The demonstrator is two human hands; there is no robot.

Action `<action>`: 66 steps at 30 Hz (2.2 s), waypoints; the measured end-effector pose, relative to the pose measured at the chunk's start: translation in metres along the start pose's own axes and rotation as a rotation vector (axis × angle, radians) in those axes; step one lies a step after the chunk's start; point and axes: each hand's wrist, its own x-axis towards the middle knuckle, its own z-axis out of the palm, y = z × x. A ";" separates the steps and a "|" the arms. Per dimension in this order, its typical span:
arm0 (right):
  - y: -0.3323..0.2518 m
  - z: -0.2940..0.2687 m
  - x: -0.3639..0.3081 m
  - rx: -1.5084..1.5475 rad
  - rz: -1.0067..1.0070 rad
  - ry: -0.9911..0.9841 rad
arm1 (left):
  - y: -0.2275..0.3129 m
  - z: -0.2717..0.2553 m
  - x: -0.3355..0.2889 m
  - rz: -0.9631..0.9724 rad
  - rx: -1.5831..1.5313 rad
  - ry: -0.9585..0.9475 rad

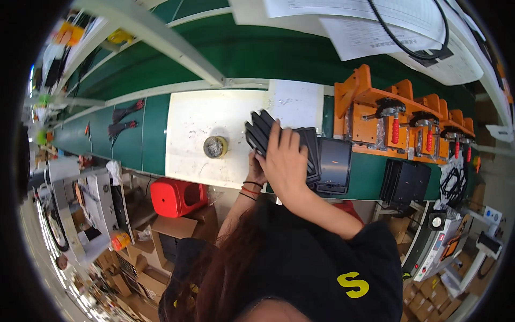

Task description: The person assembles black rectangular electronic devices by placing them into orange jigs, securing them with levers, and then removing them. The person stacks the assembled units and places them into cardboard boxes.

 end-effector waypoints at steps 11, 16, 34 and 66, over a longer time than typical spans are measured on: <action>-0.117 -0.009 -0.174 0.366 -0.443 -0.156 | -0.010 -0.051 -0.255 0.183 0.109 0.037; -0.196 0.014 -0.189 0.703 -0.819 -0.386 | -0.010 -0.071 -0.380 0.418 -0.092 0.280; -0.430 0.109 -0.220 0.950 -1.541 -1.838 | -0.037 -0.118 -0.489 0.958 -0.357 0.286; -0.767 0.274 -0.484 0.346 -1.359 -0.966 | 0.091 -0.354 -0.865 1.096 -0.771 0.700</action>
